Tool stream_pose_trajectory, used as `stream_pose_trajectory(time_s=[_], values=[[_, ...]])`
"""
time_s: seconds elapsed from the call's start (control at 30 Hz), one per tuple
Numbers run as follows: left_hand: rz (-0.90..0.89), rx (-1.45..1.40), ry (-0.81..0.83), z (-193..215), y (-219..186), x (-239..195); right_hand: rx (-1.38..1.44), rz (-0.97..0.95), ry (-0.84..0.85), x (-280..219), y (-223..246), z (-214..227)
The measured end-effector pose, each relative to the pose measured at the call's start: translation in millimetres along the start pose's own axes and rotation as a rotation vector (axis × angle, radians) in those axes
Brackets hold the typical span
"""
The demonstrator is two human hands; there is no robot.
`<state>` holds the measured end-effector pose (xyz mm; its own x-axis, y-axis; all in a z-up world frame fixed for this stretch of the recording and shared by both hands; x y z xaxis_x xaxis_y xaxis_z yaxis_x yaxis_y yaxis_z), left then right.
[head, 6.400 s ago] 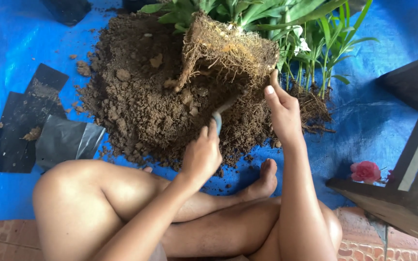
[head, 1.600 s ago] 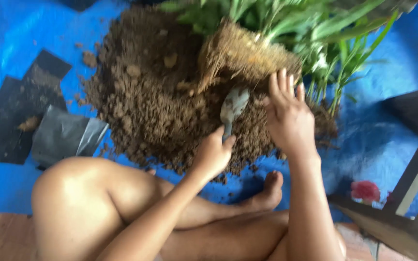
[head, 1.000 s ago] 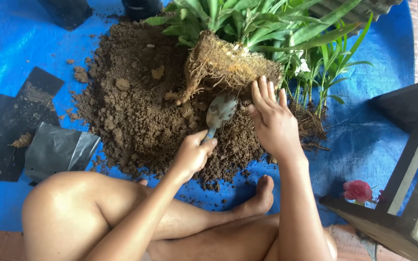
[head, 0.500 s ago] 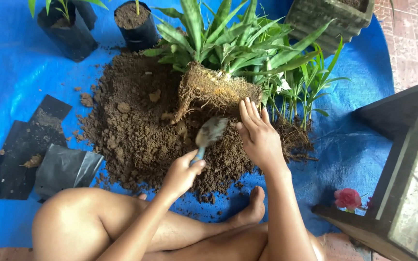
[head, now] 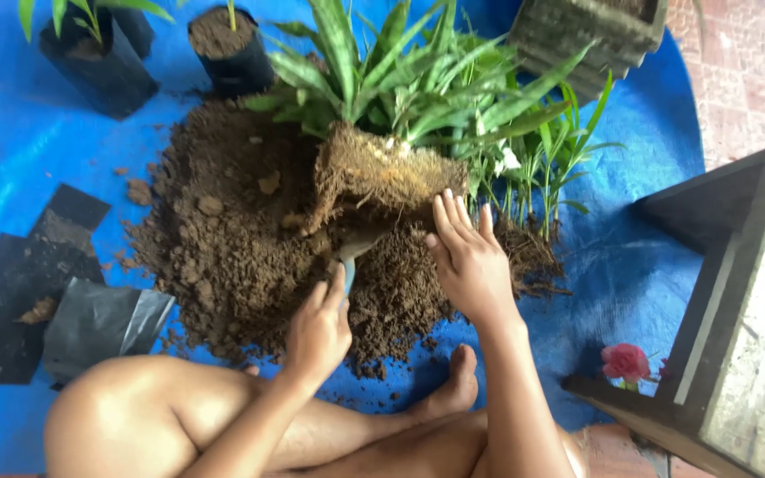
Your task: A person is sitting on the floor and using a garden trowel to carefully remove soil from the root ball of a plant in preparation for repotting.
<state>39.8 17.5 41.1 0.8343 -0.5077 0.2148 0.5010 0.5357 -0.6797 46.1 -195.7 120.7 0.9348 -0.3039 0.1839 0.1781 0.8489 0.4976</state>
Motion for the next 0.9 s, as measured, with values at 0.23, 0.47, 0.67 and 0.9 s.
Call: stream_pose_trajectory(time_s=[0.23,0.47,0.67,0.9], values=[[-0.031,0.13,0.112,-28,9,-4,0.001,0.023,0.01,0,4,3],[-0.038,0.072,0.1,-21,4,-1,0.058,-0.048,0.087,-2,5,3],[-0.046,0.102,0.118,-16,2,1,0.117,-0.076,0.132,-4,11,9],[-0.099,0.136,0.088,-8,-6,-2,0.096,-0.089,0.145,-6,8,10]])
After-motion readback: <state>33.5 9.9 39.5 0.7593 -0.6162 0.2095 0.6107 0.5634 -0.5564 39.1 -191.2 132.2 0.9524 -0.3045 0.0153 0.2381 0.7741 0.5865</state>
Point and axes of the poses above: each hand's wrist, its own x-axis towards the middle knuckle, its own z-axis out of the back of the hand, y = z × x, the point moved 3 cm from there along x, towards the middle knuckle, and after that the axes turned 13 degrees about -z, right-handed, at the moved point
